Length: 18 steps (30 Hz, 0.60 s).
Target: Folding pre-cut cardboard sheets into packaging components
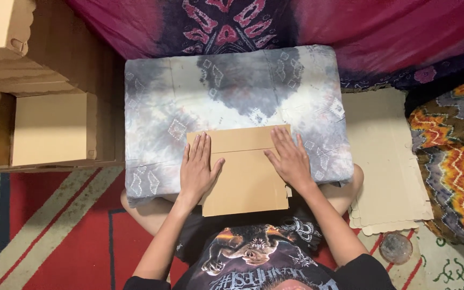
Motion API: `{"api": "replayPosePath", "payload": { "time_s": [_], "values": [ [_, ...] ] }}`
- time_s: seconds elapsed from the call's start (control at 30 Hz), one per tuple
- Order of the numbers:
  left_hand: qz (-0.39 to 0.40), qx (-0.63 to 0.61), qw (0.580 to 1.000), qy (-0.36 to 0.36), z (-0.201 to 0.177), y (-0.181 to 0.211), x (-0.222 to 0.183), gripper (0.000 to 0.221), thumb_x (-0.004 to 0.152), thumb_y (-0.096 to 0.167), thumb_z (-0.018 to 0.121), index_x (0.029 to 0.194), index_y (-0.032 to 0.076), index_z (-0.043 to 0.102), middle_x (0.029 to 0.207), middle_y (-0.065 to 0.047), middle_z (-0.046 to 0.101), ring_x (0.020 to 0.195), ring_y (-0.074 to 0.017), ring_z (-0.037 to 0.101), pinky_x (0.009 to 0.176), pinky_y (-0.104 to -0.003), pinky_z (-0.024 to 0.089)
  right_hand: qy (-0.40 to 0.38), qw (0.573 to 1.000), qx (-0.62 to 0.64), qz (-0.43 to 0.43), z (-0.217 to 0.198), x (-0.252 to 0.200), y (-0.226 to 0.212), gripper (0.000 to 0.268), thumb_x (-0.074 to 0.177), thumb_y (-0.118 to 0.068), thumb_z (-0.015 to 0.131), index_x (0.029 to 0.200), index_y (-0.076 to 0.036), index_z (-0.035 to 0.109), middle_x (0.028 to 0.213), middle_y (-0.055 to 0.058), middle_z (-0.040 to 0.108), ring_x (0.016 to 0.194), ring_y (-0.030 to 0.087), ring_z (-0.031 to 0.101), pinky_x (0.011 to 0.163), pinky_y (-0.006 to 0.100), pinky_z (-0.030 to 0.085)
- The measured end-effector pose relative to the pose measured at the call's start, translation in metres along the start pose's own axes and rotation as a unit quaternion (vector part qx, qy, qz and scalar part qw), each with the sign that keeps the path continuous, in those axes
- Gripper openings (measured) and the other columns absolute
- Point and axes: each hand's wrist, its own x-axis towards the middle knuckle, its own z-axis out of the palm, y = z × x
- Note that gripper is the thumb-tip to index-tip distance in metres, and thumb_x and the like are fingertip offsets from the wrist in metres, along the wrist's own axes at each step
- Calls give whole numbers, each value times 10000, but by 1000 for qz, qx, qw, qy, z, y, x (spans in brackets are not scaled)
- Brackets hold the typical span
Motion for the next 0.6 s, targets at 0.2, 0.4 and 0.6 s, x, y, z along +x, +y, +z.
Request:
{"api": "replayPosePath", "payload": {
  "time_s": [0.2,0.4,0.6],
  "values": [
    [-4,43,999,23,6,4,-1,772,1019,593,367,1608,101,283,1680,-80,277,1561,-234,201,1245,-601,48,63,997,1,54,-6,-7,2,692,1012,-548,558,1484,-45,517,1562,171,479,1469,322,410,1199,550,283],
    [55,77,992,88,9,27,17,762,969,645,465,1564,173,396,1577,-78,440,1486,-253,335,1179,-730,50,59,993,85,56,-8,-5,18,887,845,-623,719,1508,-77,495,1552,151,491,1491,328,374,1229,505,262],
    [173,84,971,144,31,45,58,561,876,396,710,1392,201,610,1282,-10,676,1248,-203,578,1171,-620,273,100,981,129,104,16,6,53,727,760,-134,782,1457,-168,580,1293,48,650,1330,267,536,1050,463,426]
  ]
}}
